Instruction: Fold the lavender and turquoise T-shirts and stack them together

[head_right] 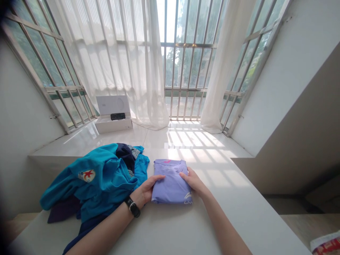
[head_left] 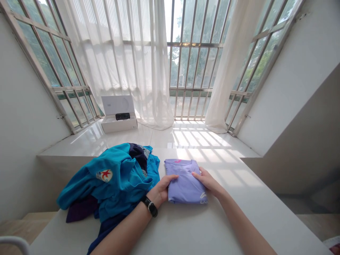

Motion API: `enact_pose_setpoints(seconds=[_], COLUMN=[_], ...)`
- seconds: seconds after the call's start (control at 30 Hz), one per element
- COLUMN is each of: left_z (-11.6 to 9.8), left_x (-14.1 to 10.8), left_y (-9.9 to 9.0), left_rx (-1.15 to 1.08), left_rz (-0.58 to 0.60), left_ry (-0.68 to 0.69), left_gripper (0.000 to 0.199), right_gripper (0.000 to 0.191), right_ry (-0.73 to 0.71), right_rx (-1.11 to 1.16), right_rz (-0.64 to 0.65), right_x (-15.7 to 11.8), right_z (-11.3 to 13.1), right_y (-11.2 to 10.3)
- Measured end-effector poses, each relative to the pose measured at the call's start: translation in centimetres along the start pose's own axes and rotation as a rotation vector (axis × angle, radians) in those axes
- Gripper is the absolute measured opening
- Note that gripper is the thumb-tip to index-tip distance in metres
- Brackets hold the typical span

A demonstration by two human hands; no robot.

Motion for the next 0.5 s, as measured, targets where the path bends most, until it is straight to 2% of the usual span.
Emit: enact_pose_setpoints(seconds=[0.1,0.23,0.33,0.5], left_z=[-0.07,-0.01,0.29,0.08], left_x=[-0.14,-0.18,-0.02,-0.08], left_y=[-0.06,-0.33,-0.31,0.37], left_rx=[-0.044,-0.045,-0.022,0.089], left_rz=[-0.061,-0.091,-0.064,0.036], left_ry=[-0.022,-0.006,0.003,0.098], left_gripper=[0.041,0.049,0.048,0.042], right_gripper=[0.049,0.047,0.053,0.061], right_ry=[-0.003,-0.008,-0.019,-0.011], right_rx=[-0.13,-0.1,-0.056,-0.004], right_rz=[-0.072,-0.032,-0.026,-0.005], right_x=[0.12,0.04,-0.12,0.01], right_z=[-0.19,-0.18,-0.16,-0.56], right_y=[-0.47,-0.24,0.07,0.26])
Point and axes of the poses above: each hand's wrist, its own x-axis towards the middle knuckle, its own y-axis out of the palm, z = x × y, the point moved 3 cm from there along x, towards the middle knuckle
